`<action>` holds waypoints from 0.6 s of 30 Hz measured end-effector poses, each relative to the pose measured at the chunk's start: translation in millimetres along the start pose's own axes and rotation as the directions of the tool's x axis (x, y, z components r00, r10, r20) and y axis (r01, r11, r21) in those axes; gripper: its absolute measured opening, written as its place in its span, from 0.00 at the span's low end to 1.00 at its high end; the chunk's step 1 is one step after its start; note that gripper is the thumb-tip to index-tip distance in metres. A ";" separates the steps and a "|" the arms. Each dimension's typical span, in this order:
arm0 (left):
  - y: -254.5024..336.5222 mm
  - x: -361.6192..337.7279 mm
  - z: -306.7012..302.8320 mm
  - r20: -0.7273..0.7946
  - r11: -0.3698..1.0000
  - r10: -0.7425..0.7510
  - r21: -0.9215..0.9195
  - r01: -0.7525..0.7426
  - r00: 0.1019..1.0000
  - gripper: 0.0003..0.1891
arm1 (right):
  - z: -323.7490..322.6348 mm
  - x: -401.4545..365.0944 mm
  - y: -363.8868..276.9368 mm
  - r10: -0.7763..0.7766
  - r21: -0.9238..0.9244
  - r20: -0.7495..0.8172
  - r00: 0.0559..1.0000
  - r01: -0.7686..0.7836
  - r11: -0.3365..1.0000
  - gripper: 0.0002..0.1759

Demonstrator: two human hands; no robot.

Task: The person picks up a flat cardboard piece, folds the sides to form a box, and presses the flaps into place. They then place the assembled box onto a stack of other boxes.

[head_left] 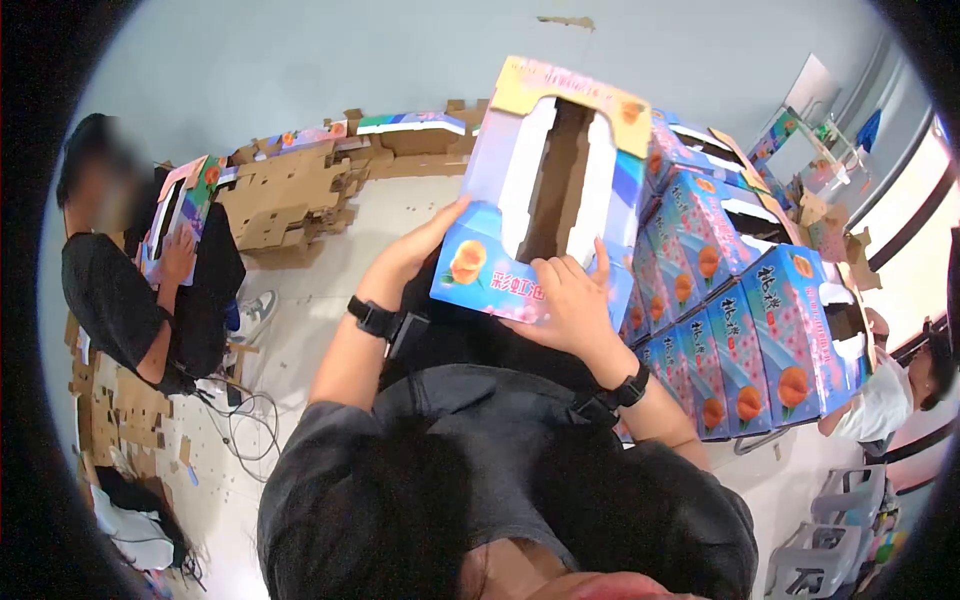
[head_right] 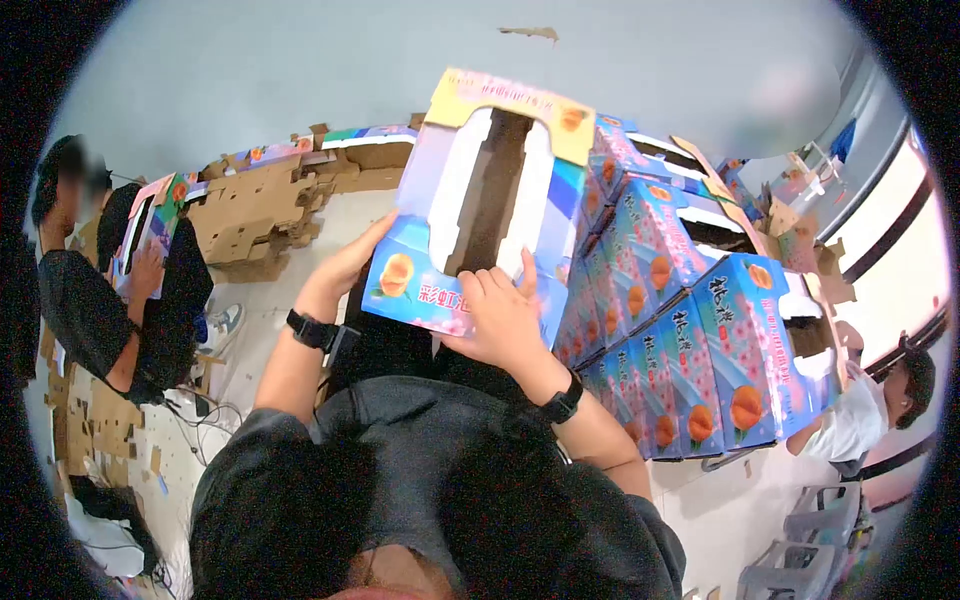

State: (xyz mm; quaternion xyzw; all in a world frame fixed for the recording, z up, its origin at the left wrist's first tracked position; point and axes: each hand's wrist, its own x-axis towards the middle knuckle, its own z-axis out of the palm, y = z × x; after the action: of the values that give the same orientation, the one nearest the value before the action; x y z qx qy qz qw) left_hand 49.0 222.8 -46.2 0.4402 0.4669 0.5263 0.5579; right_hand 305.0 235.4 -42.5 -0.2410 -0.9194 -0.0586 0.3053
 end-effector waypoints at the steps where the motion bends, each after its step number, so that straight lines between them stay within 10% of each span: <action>1: -10.7 3.6 -8.5 -0.013 0.999 -0.002 -0.043 0.002 1.000 0.39 | -2.0 2.3 3.2 0.013 0.018 0.015 1.000 -0.013 1.000 0.38; 6: -42.1 -3.7 -30.3 -0.273 0.970 0.038 -0.221 -0.101 0.961 0.42 | -6.1 3.4 -1.4 0.079 0.046 0.077 0.994 -0.083 0.995 0.35; 18: -66.1 -67.2 -109.2 -0.475 0.757 0.063 -0.550 -0.352 0.878 0.24 | -33.6 37.6 29.1 0.057 -0.032 -0.313 0.948 -0.071 0.997 0.46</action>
State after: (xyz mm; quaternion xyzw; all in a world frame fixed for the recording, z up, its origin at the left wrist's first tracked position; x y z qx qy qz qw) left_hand -47.6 151.9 -126.6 0.1551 0.3246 0.7933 0.4912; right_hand 310.6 267.6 5.6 -0.2650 -0.8500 -0.1057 0.4429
